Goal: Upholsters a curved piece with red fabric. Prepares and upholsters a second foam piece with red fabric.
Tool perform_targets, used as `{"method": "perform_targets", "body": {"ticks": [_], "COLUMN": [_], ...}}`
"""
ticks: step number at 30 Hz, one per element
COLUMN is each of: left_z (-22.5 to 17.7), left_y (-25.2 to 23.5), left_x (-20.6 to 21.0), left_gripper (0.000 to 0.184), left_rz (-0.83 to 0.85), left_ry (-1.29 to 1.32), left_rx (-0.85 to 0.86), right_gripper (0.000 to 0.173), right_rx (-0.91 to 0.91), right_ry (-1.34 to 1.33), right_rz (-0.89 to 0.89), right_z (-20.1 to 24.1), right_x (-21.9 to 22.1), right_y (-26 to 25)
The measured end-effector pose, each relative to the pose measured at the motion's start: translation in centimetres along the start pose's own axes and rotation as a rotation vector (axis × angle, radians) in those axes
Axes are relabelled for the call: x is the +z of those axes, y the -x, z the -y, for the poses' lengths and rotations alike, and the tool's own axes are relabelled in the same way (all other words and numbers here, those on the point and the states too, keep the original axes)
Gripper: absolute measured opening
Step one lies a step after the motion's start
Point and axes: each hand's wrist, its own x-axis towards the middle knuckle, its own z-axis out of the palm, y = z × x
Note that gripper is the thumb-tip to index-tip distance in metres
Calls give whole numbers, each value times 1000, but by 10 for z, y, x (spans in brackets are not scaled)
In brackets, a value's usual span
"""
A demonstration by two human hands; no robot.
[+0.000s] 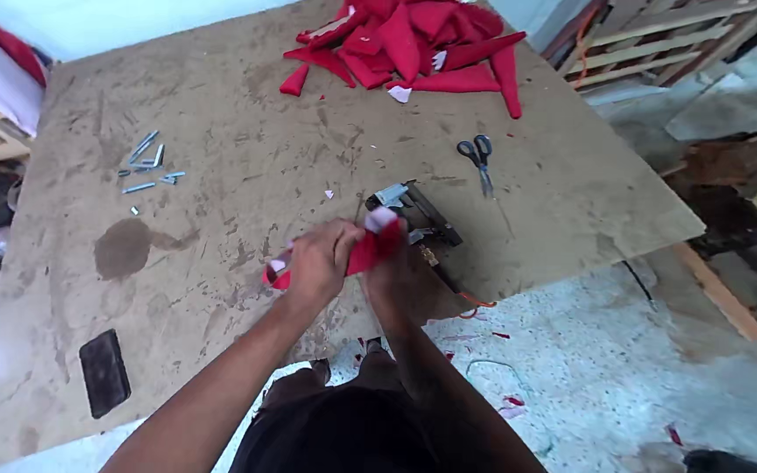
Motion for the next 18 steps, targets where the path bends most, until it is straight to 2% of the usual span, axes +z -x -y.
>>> {"method": "perform_targets", "body": {"ticks": [3,6,7,10,12,14,16,18], "left_z": [-8,12,25,59,69,66,63,62], "left_y": [-41,-58,-52,-14,9,21,22,30], "left_x": [-2,-3,2,28,50,59,54,39], "left_gripper": [31,36,37,37,36,38,48,70], "left_rz": [55,119,132,144,105,20,-39,41], "left_ry": [-26,13,54,167,257,339,397,408], "left_rx": [-254,-524,-629,-896,-1038,-1162,-1248,-1312], "right_gripper": [79,81,79,66,60,66,70,69], "right_rx": [289,541,559,421,344,469,557,545], "right_ry": [-116,-7,84,331,294,297,309,292], "right_rz": [-60,36,73,168,251,316,318,346], "right_z": [5,-11,-20,-36,-41,-39,-44,-52], "right_x": [28,38,36,18,7,1,3,9], "right_y": [-38,-45,-40,-19,-12,-6,-12,-19]}}
